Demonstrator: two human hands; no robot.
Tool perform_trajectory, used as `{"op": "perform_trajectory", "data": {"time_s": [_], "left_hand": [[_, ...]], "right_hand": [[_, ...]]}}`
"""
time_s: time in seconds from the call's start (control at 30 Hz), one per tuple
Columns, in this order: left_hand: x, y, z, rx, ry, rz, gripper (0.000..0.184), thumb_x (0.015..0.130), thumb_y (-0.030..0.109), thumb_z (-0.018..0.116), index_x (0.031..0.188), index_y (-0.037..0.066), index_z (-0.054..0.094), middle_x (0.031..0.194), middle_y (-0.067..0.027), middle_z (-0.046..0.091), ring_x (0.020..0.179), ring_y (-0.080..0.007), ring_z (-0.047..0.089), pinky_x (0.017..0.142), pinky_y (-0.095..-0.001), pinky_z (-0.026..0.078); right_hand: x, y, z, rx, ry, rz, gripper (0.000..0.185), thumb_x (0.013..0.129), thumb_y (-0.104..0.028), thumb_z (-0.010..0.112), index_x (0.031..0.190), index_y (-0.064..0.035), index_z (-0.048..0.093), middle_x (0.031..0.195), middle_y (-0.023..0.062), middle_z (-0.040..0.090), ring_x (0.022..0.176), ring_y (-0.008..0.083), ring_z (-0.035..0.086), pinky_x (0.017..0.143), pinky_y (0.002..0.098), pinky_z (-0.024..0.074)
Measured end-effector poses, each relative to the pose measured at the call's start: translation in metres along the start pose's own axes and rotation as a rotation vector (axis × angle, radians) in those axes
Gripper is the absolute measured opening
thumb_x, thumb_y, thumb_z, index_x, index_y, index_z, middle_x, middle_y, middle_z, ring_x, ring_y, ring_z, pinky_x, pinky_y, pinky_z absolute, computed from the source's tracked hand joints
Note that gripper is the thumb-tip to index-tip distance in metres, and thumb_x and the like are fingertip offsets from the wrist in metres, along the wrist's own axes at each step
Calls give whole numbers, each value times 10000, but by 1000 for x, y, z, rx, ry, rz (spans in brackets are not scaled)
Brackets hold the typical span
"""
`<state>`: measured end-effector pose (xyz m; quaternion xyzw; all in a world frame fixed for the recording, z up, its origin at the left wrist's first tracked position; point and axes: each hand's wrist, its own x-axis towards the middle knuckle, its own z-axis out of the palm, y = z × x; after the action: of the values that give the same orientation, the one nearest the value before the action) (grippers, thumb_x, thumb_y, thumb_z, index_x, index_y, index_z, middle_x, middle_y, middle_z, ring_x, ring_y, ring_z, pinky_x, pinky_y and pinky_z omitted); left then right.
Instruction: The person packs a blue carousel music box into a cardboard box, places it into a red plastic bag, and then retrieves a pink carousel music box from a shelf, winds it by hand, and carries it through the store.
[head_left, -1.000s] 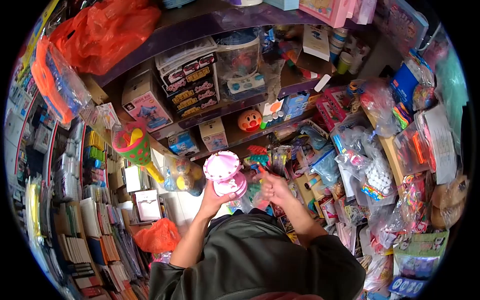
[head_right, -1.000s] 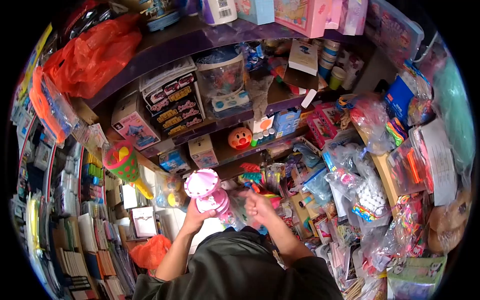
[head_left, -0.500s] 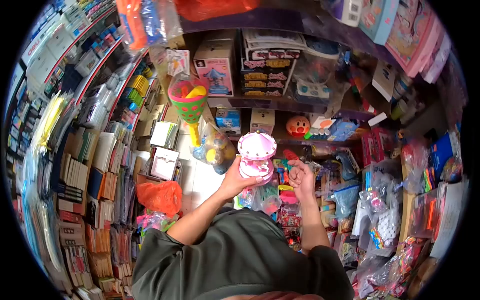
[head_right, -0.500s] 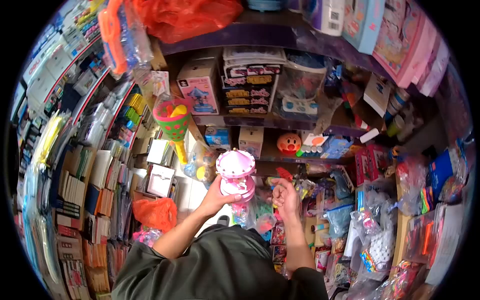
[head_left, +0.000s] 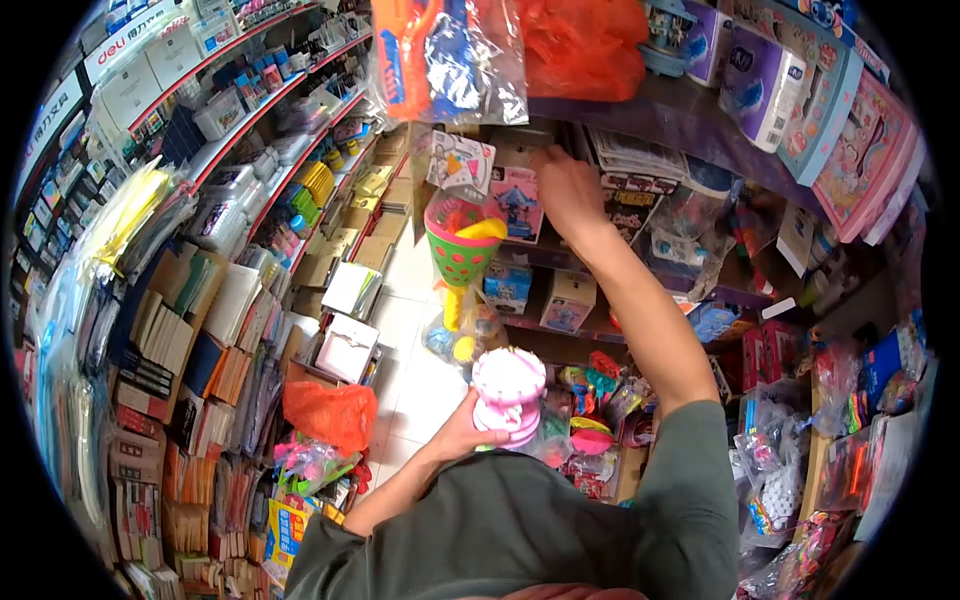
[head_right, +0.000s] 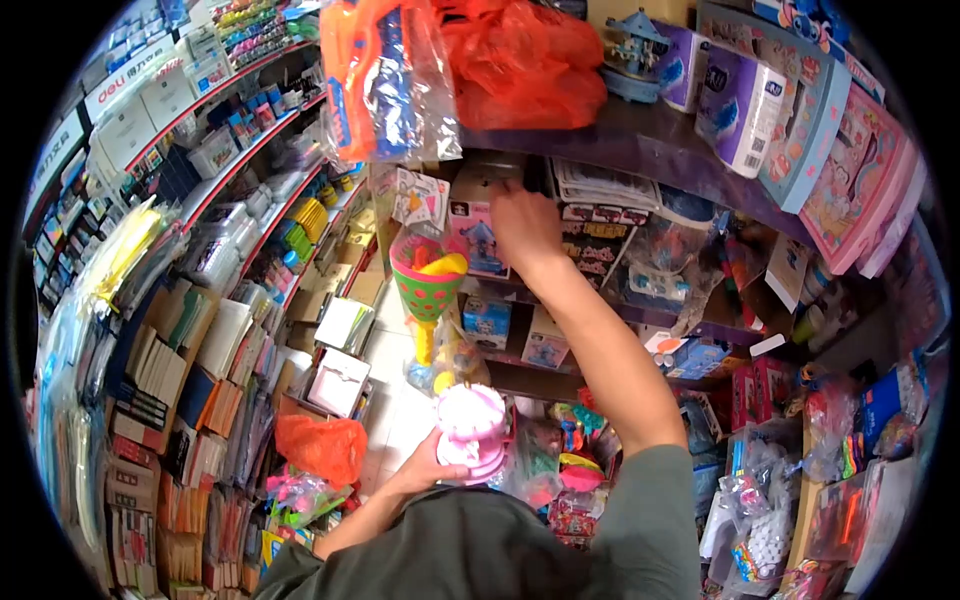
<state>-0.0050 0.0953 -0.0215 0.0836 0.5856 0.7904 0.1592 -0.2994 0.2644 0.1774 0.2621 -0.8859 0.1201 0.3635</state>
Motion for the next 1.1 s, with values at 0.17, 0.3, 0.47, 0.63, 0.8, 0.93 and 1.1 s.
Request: {"op": "perform_trajectory", "data": {"time_s": [0.17, 0.3, 0.47, 0.63, 0.8, 0.93, 1.1], "left_hand": [[-13, 35, -17, 235, 60, 53, 1065, 693, 249, 949, 1519, -5, 327, 1444, -117, 505, 1358, -229, 485, 1162, -388, 384], [-10, 38, -30, 128, 121, 35, 1041, 688, 248, 953, 1495, -10, 348, 1426, -125, 518, 1329, -223, 511, 1136, -376, 412], [19, 34, -50, 271, 73, 184, 1001, 649, 261, 962, 1436, -13, 408, 1382, -125, 544, 1297, -230, 531, 1109, -373, 431], [57, 69, -52, 677, 31, 465, 982, 605, 215, 906, 1441, 43, 422, 1507, -224, 420, 1394, -405, 445, 1154, -475, 395], [102, 89, -49, 828, -66, 664, 1022, 597, 320, 932, 1452, 64, 434, 1650, -335, 120, 1524, -483, 222, 1202, -492, 318], [130, 121, -44, 850, -96, 705, 922, 663, 230, 912, 1441, 78, 441, 1639, -369, 11, 1402, -540, 380, 1072, -494, 484], [157, 137, -45, 910, -97, 781, 854, 682, 223, 894, 1424, 103, 490, 1631, -381, 40, 1393, -518, 411, 1043, -510, 510]], "right_hand": [[17, -1, 18, -178, -238, -143, 257, 793, -174, 741, 1023, -69, 697, 1013, 149, 687, 744, 351, 714, 649, 465, 567], [2, -14, 8, -229, -164, -100, 360, 739, -137, 760, 1065, -75, 621, 1057, 140, 638, 752, 336, 723, 625, 431, 571], [-2, -18, 2, -166, -119, -91, 315, 772, -135, 744, 1049, -66, 610, 1022, 143, 654, 756, 342, 715, 636, 439, 570], [-13, -14, -6, -85, -185, -92, 249, 815, -138, 716, 1031, -66, 616, 995, 143, 656, 783, 370, 707, 656, 460, 570], [-30, -14, -37, -13, -299, -124, 235, 825, -144, 716, 1029, -78, 622, 1011, 139, 662, 813, 377, 705, 683, 472, 571], [-34, -16, -44, 43, -334, -118, 290, 840, -177, 729, 1106, -92, 649, 1046, 133, 674, 852, 366, 709, 715, 464, 571], [-25, -13, -53, 217, -329, -108, 228, 866, -208, 726, 1061, -89, 733, 1021, 129, 701, 869, 379, 697, 739, 486, 557]]}}
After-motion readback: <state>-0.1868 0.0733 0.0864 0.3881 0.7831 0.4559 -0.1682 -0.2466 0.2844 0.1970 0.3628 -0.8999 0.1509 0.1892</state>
